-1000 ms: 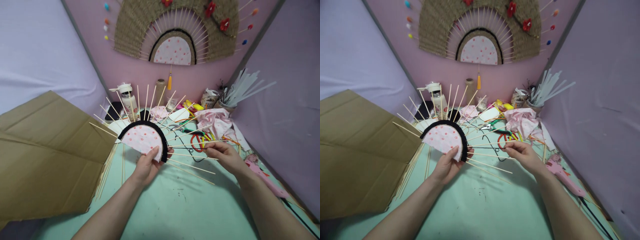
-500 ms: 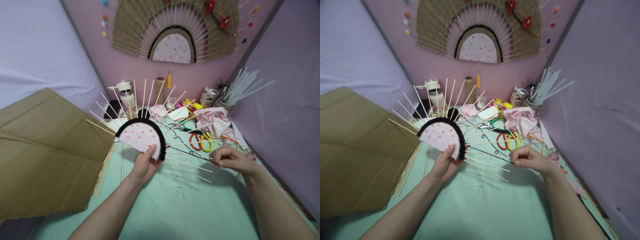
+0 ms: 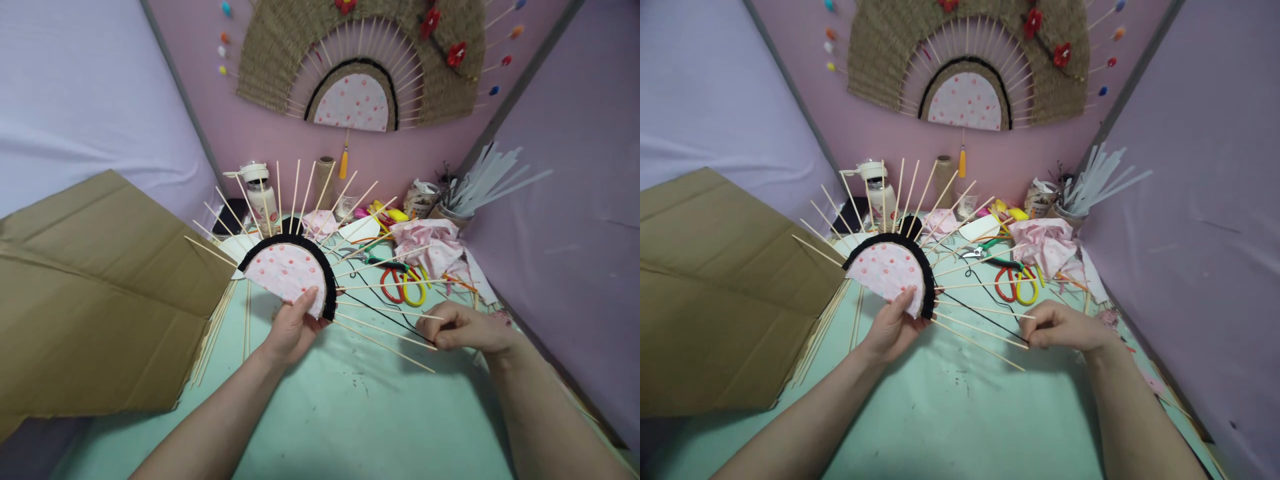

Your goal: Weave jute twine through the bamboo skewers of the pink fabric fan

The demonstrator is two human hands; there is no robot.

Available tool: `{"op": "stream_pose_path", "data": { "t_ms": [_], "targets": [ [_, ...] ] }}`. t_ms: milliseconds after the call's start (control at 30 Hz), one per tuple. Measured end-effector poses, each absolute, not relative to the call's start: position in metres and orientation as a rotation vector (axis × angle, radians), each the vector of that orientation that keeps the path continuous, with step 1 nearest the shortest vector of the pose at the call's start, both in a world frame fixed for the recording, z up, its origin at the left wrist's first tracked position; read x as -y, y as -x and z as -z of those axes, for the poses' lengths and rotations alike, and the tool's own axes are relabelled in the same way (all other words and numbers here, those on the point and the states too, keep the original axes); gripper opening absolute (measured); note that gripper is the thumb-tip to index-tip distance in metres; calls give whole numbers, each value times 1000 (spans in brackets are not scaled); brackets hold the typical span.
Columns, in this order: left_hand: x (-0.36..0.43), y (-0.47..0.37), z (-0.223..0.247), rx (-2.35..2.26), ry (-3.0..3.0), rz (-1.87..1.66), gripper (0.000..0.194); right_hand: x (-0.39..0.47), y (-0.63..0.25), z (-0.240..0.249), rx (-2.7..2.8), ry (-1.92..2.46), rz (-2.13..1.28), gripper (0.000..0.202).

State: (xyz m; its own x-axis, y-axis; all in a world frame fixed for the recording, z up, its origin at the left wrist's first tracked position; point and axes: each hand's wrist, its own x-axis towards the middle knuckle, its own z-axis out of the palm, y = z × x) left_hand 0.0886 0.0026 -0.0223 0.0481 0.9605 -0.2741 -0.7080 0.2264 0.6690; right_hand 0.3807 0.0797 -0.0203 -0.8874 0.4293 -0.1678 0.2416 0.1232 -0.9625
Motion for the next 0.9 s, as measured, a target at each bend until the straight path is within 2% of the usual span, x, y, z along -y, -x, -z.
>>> {"op": "stream_pose_path", "data": {
  "t_ms": [133, 367, 533, 700, 900],
  "targets": [
    [-2, -87, 22, -759, -407, -1313, 34, -73, -360, 25, 2323, 986, -1940, 41],
    [0, -86, 23, -694, -403, -1312, 35, -39, -307, 35, 2410, 854, -2079, 33],
    [5, -90, 22, -655, -399, -1304, 35, -6, -276, 39, 2272, 909, -2146, 38],
    [8, -92, 19, -648, -444, -1237, 41, 1, -271, 40, 2228, 959, -2162, 40],
    [7, -92, 19, -656, -451, -1262, 39, -2, -274, 40, 2281, 924, -2137, 36]
  ]
}}
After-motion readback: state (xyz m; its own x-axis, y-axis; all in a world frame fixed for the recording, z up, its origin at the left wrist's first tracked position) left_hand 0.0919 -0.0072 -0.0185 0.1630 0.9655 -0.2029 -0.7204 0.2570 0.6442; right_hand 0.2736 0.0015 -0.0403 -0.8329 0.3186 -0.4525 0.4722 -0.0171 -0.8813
